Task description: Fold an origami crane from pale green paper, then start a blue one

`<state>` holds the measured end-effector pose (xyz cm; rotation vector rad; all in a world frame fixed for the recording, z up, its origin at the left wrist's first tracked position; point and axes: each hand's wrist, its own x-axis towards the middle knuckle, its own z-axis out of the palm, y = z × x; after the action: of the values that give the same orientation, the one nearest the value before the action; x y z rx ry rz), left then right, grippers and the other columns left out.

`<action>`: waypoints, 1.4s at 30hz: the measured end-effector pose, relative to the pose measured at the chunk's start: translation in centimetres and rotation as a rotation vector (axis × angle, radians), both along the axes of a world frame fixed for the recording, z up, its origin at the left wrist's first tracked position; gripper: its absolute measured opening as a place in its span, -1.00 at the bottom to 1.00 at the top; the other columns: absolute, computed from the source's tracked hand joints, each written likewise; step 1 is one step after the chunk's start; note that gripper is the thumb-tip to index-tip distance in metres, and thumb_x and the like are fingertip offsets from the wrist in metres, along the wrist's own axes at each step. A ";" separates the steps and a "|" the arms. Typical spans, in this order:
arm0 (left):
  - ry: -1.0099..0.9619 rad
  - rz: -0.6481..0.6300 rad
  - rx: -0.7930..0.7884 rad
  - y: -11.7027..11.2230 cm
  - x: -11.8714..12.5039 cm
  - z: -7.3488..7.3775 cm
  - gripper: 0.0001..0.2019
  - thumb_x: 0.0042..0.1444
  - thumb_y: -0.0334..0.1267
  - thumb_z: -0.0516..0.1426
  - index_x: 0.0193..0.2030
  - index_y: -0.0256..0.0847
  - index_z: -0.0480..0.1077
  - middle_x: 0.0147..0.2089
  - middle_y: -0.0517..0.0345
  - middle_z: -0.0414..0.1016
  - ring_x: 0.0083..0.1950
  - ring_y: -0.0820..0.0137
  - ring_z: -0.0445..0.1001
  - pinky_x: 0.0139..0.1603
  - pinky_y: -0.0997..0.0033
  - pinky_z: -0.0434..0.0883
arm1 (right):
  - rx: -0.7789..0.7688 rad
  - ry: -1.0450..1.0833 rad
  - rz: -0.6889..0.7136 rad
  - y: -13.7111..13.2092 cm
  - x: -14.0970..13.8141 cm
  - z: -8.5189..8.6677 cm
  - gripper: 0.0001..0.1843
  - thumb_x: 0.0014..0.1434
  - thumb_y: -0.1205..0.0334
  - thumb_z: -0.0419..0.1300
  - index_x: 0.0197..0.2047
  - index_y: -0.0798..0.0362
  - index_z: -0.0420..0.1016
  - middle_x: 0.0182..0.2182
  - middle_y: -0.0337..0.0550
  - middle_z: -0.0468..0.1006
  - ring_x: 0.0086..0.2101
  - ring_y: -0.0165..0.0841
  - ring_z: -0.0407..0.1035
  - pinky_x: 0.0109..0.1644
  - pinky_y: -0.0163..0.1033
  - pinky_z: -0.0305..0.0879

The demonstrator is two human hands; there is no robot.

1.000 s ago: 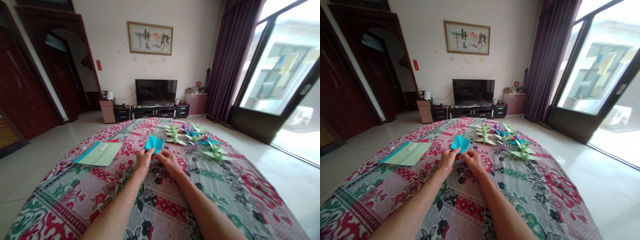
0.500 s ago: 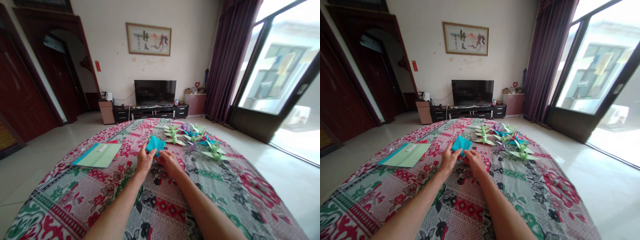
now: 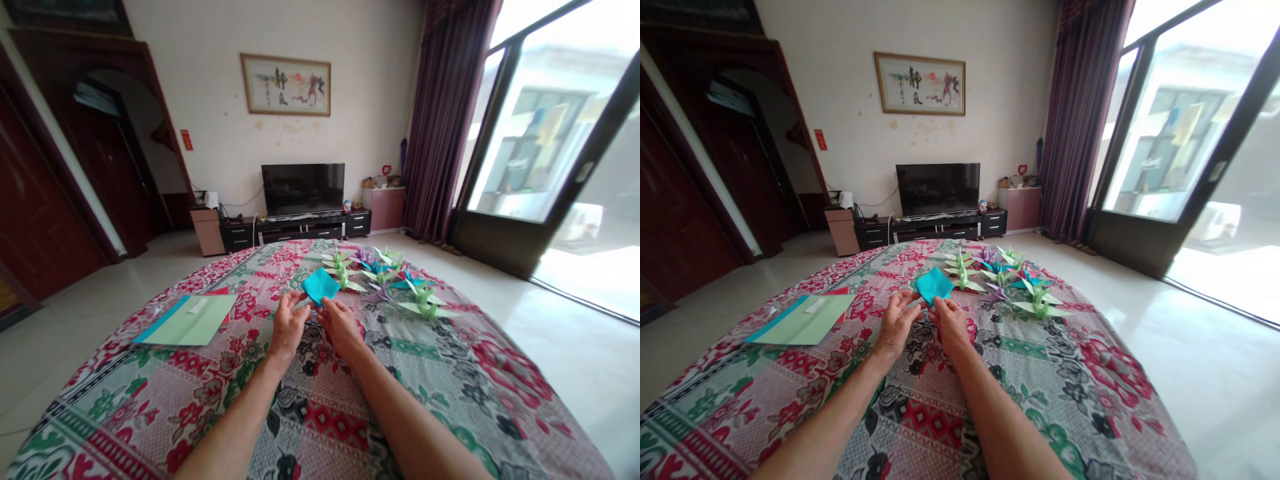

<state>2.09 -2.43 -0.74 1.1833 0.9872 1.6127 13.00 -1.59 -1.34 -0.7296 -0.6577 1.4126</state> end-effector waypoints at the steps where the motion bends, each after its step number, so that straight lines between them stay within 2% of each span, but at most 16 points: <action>1: 0.035 0.009 -0.021 0.0 0.0 0.0 -0.66 -0.14 -0.23 0.20 -0.17 -0.24 0.34 -0.20 0.05 0.52 -0.34 0.42 0.49 -0.32 0.45 0.39 | 0.003 -0.001 -0.004 0.0 0.0 0.0 -0.69 -0.25 0.10 0.37 -0.48 0.09 0.41 -0.52 -0.28 0.47 -0.50 -0.49 0.36 -0.43 -0.41 0.29; 3: 0.111 0.033 -0.054 0.1 0.0 -0.1 -0.72 -0.17 -0.21 0.22 -0.27 -0.27 0.43 -0.38 0.12 0.53 -0.42 0.45 0.44 -0.35 0.48 0.36 | 0.013 -0.011 -0.014 0.0 -0.1 0.0 -0.68 -0.26 0.09 0.37 -0.48 0.09 0.41 -0.53 -0.28 0.46 -0.52 -0.50 0.34 -0.44 -0.41 0.29; 4: 0.139 0.043 -0.058 0.2 0.0 -0.1 -0.73 -0.19 -0.21 0.22 -0.31 -0.28 0.47 -0.40 0.13 0.52 -0.44 0.46 0.43 -0.36 0.49 0.35 | 0.020 -0.020 -0.021 0.0 -0.1 0.0 -0.68 -0.25 0.09 0.37 -0.49 0.09 0.40 -0.53 -0.28 0.46 -0.52 -0.50 0.33 -0.44 -0.41 0.28; 9: 0.144 0.057 -0.049 0.3 0.2 -0.1 -0.76 -0.21 -0.19 0.23 -0.37 -0.28 0.53 -0.21 0.07 0.54 -0.46 0.51 0.38 -0.38 0.49 0.34 | 0.048 -0.076 -0.049 0.1 -0.1 -0.2 -0.68 -0.23 0.05 0.35 -0.48 0.08 0.41 -0.56 -0.29 0.44 -0.54 -0.50 0.31 -0.43 -0.39 0.27; 20: 0.195 0.058 -0.025 0.6 -0.3 -0.3 -0.76 -0.20 -0.17 0.23 -0.39 -0.29 0.51 -0.47 0.16 0.49 -0.45 0.47 0.38 -0.38 0.52 0.31 | 0.160 -0.305 -0.104 0.3 -0.2 -0.7 -0.60 -0.13 -0.06 0.28 -0.36 0.12 0.56 -0.44 -0.18 0.54 -0.46 -0.42 0.34 -0.33 -0.32 0.29; 25: 0.132 0.097 -0.064 0.7 -0.4 -0.4 -0.72 -0.21 -0.13 0.24 -0.39 -0.30 0.50 -0.53 0.18 0.46 -0.50 0.48 0.35 -0.43 0.53 0.28 | 0.176 -0.292 -0.056 0.3 -0.1 -0.8 -0.62 -0.10 -0.05 0.25 -0.39 0.12 0.57 -0.47 -0.14 0.53 -0.44 -0.40 0.36 -0.31 -0.30 0.30; 30: 0.117 0.139 -0.059 0.8 -0.4 -0.5 -0.73 -0.22 -0.12 0.24 -0.42 -0.30 0.50 -0.58 0.21 0.42 -0.54 0.49 0.32 -0.47 0.53 0.27 | 0.156 -0.298 -0.055 0.3 -0.2 -0.8 -0.67 -0.14 0.00 0.29 -0.39 0.10 0.57 -0.46 -0.17 0.54 -0.42 -0.39 0.37 -0.27 -0.29 0.31; 36: 0.201 0.175 -0.054 0.8 -0.6 -0.6 -0.76 -0.18 -0.13 0.20 -0.44 -0.28 0.50 -0.57 0.21 0.42 -0.52 0.48 0.33 -0.45 0.52 0.26 | 0.172 -0.374 -0.084 0.0 -0.3 -0.4 -0.72 -0.14 0.03 0.28 -0.50 0.10 0.51 -0.56 -0.25 0.49 -0.50 -0.43 0.32 -0.34 -0.32 0.26; 42: 0.217 0.169 -0.067 0.6 -0.6 -0.6 -0.77 -0.17 -0.14 0.19 -0.46 -0.29 0.50 -0.58 0.22 0.42 -0.52 0.48 0.31 -0.44 0.52 0.26 | 0.154 -0.397 -0.105 -0.1 -0.3 -0.3 -0.72 -0.12 0.03 0.24 -0.55 0.11 0.49 -0.60 -0.25 0.47 -0.52 -0.45 0.28 -0.38 -0.34 0.21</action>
<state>1.52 -1.79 -1.36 1.2757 1.3003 1.5907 12.66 -1.71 -1.62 -0.9168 -1.0100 1.1148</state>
